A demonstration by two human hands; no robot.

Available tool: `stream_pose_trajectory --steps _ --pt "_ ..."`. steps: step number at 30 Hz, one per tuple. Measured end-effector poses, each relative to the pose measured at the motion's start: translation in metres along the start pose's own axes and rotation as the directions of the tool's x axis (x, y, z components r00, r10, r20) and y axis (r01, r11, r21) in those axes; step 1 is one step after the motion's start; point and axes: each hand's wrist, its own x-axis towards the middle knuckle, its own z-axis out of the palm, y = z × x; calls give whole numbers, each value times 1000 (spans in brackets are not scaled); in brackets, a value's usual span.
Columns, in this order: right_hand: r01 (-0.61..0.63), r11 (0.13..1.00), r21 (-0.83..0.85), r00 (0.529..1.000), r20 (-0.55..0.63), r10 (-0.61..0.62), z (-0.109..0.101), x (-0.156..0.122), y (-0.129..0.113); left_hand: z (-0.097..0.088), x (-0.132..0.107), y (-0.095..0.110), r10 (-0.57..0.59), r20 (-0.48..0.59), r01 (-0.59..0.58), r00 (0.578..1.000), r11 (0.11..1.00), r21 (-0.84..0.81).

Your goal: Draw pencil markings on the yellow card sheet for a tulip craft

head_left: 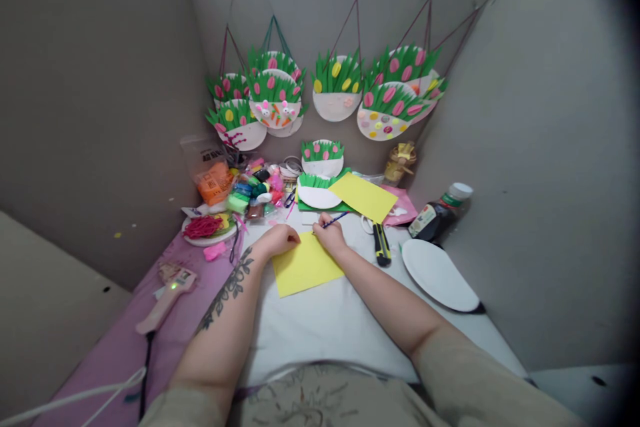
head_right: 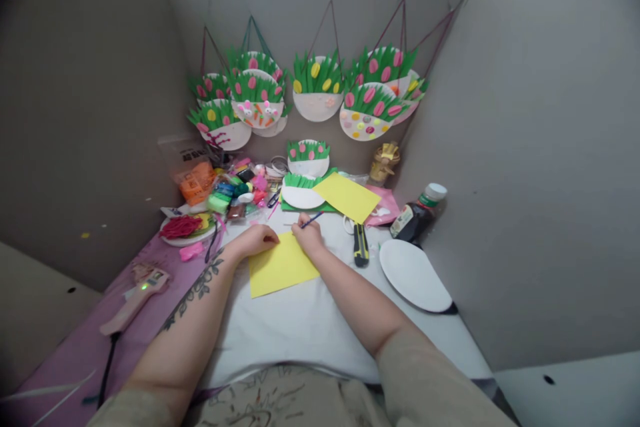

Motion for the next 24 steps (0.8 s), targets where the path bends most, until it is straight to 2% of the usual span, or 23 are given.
stream_pose_trajectory --steps 24 --pt "10 1000 15 1000 18 -11 3 2 2 3 1 -5 13 -6 -13 1000 1000 -4"
